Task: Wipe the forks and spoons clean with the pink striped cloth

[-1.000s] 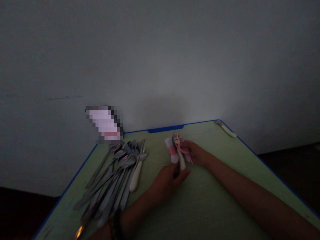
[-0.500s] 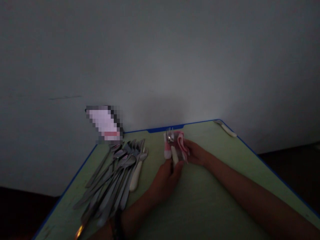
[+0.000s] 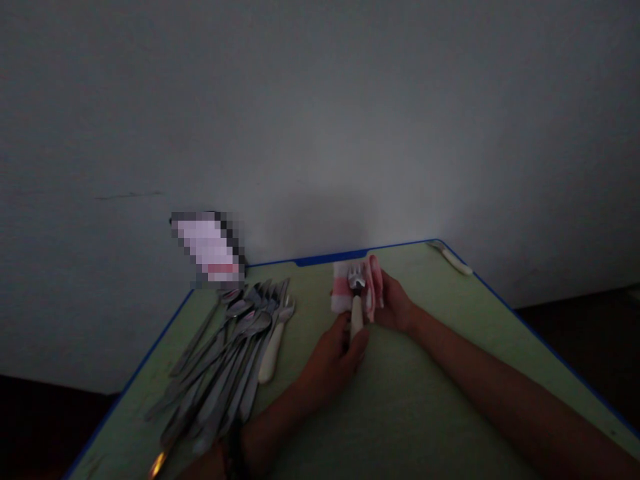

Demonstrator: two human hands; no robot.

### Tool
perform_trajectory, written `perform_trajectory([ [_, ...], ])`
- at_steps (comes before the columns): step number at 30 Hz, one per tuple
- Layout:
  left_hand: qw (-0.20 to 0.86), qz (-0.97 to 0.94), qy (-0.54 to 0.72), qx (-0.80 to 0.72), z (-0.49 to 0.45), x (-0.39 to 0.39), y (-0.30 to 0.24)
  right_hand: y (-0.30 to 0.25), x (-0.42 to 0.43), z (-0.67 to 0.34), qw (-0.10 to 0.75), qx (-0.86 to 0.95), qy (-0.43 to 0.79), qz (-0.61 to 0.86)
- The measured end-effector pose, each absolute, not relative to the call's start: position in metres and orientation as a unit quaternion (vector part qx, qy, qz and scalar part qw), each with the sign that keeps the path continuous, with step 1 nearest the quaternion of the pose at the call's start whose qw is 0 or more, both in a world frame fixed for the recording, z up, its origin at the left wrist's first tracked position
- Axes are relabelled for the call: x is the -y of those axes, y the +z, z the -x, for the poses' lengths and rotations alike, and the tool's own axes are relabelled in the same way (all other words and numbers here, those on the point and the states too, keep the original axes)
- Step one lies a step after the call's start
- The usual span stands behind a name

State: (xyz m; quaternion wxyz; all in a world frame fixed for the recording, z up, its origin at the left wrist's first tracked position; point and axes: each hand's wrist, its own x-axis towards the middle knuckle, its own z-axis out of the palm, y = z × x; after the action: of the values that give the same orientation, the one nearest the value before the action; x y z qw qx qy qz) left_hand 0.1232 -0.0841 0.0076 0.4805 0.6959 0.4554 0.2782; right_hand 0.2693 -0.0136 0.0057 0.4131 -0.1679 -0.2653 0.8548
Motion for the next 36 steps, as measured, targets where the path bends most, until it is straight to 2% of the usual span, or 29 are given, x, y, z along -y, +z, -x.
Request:
perform_trajectory([
  [17, 0.55, -0.666, 0.298, -0.407, -0.1245, 0.0858, 0.0063, 0.0041, 0.0107, -0.2698, 0.478, 0.218, 0.829, 0.19],
  [21, 0.57, -0.665, 0.293, -0.383, -0.1248, 0.0862, 0.0072, 0.0043, 0.0109, -0.2695, 0.454, 0.228, 0.835, 0.214],
  [29, 0.494, -0.738, 0.241, -0.392, -0.1205, 0.0855, 0.0155, 0.005, 0.0134, -0.2678, 0.417, 0.292, 0.832, 0.218],
  [36, 0.505, -0.731, 0.24, -0.391, -0.1201, 0.0855, 0.0089, 0.007, 0.016, -0.2697, 0.364, 0.323, 0.849, 0.207],
])
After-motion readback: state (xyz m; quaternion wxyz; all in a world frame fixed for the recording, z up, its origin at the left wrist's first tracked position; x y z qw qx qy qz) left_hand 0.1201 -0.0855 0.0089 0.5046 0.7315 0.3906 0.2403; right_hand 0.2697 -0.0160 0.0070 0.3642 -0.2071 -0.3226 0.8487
